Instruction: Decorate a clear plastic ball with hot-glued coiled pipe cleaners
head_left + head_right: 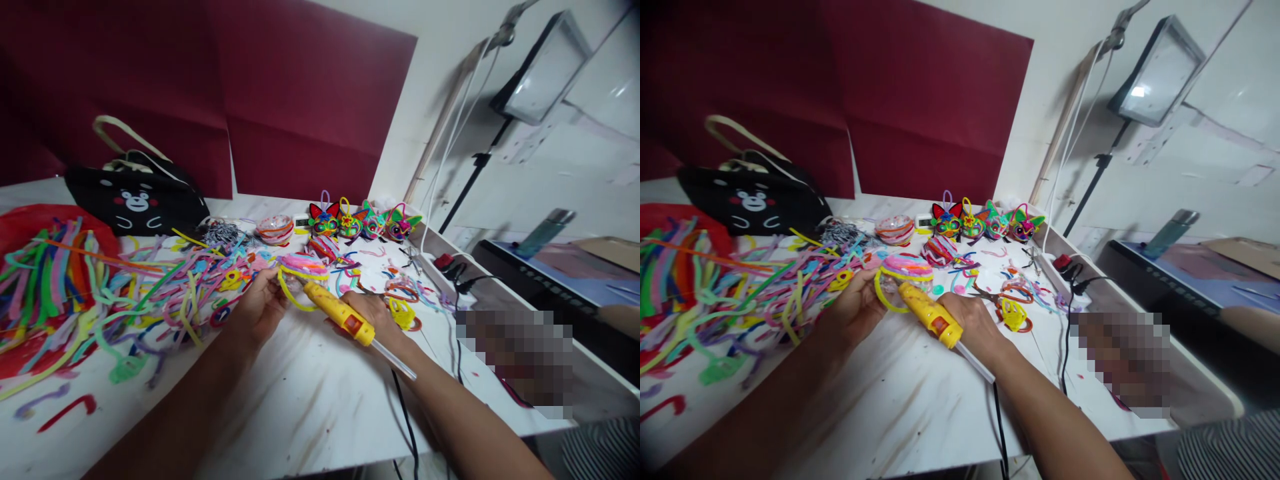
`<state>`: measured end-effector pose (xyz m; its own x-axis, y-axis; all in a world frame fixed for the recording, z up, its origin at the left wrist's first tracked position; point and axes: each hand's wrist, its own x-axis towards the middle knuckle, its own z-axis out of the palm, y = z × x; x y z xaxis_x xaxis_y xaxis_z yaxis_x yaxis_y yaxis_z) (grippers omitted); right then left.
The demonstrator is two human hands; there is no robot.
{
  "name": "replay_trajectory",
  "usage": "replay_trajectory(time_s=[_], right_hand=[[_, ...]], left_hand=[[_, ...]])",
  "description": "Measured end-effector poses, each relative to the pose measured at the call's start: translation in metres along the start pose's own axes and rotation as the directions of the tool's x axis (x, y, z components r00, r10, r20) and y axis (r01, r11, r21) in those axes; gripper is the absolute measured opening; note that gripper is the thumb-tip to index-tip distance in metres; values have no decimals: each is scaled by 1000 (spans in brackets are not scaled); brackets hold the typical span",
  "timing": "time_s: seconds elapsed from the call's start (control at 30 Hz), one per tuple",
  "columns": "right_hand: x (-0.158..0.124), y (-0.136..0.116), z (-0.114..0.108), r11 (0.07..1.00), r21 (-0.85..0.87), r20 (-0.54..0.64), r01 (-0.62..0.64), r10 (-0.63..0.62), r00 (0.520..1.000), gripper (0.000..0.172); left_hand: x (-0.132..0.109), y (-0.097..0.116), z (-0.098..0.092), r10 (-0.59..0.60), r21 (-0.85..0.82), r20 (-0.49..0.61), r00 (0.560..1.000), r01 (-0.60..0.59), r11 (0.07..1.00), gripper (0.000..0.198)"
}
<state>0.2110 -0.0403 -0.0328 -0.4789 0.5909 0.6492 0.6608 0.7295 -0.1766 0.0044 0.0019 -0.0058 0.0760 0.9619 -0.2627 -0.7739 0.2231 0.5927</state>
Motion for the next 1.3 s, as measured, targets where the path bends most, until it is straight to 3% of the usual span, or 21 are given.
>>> replay_trajectory(time_s=[0.37,0.67,1.13,1.3], right_hand=[[-3,6,3,999,-30,-33,10,-11,999,13],[-2,7,4,998,-8,-83,62,-63,995,11],[-4,10,3,999,-19,-5,-28,28,1000,20],[-2,6,1,999,-26,-28,29,-30,999,17]], left_hand=[[-4,6,9,26,5,-34,999,-26,1000,26],[-11,15,14,-39,-63,-60,997,36,997,32],[-11,19,14,-59,-114,-80,995,49,992,24],[-8,23,11,-55,-111,-81,995,46,993,22]])
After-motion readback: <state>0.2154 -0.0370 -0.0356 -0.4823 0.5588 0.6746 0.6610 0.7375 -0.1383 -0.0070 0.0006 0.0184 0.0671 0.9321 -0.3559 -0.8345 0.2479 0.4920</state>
